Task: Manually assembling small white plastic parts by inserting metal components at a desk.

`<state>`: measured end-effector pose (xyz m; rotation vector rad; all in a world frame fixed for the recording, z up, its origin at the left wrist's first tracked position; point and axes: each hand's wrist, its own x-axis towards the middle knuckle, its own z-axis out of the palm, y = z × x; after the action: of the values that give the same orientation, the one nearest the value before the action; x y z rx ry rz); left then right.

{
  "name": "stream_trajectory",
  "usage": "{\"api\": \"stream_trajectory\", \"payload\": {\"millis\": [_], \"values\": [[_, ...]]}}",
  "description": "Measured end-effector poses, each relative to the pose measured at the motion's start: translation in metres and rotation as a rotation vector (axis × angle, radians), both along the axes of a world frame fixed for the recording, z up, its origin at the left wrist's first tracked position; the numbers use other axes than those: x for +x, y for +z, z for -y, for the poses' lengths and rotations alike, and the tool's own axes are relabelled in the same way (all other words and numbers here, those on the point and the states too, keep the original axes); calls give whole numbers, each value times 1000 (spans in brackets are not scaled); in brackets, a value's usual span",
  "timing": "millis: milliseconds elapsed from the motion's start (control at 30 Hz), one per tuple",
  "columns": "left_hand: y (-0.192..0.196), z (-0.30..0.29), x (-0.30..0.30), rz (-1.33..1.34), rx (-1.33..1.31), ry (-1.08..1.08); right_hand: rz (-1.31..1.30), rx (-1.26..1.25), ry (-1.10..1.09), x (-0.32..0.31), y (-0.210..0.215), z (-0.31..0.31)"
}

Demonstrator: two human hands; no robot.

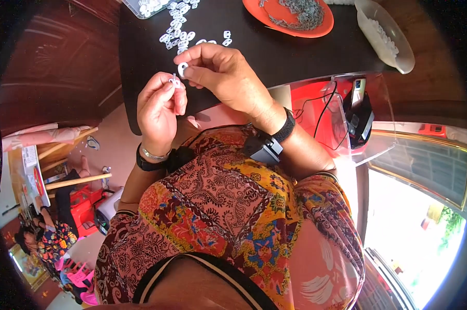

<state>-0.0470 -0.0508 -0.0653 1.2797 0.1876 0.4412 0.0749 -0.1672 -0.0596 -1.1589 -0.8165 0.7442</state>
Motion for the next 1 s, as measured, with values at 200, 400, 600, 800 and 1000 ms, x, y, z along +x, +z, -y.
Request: {"api": "stream_trajectory", "payload": {"millis": [200,400,600,800,1000], "values": [[-3,6,2,93,-84,64,-128,53,-118,-14,-7,0],[0,6,6,151,-70,60,-150,56,-167,-15,-14,0],[-1,2,0,158,-30,134,-70,-89,-6,-8,-3,8],[5,1,-4,61,100,159,-370,25,54,1,-9,4],[8,2,-8,-87,198,159,-389,8,38,-2,-7,5]]}}
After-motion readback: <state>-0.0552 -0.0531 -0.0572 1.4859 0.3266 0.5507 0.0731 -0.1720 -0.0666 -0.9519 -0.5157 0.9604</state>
